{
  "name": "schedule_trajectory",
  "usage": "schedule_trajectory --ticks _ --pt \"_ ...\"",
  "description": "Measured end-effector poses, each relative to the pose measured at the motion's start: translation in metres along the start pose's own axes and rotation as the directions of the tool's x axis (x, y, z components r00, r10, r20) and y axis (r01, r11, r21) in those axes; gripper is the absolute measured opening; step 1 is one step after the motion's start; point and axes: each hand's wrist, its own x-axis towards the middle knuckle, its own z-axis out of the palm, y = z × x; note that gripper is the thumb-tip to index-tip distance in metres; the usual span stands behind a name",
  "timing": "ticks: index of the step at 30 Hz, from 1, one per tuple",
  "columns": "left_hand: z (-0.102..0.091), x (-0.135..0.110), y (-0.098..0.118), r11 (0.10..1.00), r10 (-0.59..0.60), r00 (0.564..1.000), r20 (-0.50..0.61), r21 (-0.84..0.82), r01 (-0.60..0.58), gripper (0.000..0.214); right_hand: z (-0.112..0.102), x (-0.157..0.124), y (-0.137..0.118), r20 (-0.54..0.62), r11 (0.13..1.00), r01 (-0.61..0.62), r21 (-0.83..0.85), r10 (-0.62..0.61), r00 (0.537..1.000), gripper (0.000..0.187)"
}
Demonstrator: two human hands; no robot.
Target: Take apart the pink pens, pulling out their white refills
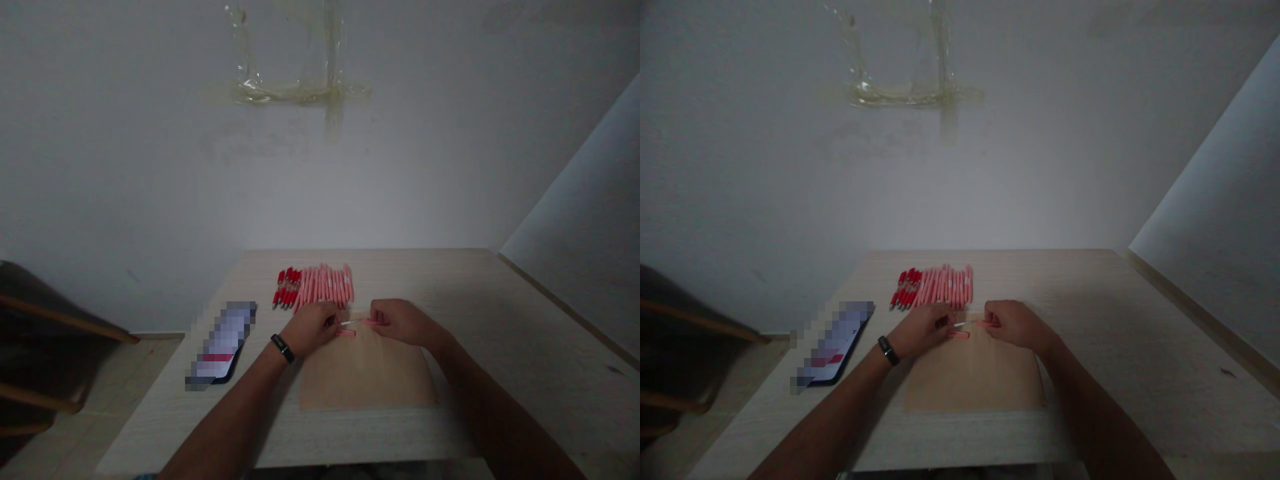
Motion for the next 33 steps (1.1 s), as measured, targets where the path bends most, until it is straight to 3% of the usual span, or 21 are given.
schedule_trajectory --ticks 10,22,33 --pt "-0.002 -0.001 0.002 1.0 -0.014 1.0 -0.005 0.005 0.014 0.004 -0.002 0.003 0.001 -0.091 0.996 0.086 -0.036 -0.089 0.992 0.01" --pt "0.002 -0.001 0.001 1.0 -0.027 0.999 -0.02 0.01 0.027 0.005 -0.001 0.004 -0.002 -0.101 0.991 0.123 -0.046 -0.128 0.987 0.007" --pt "0.003 -0.001 0.003 0.996 0.006 1.0 -0.012 -0.084 -0.007 0.011 0.007 0.006 -0.022 -0.083 0.989 0.146 0.026 -0.144 0.986 0.011"
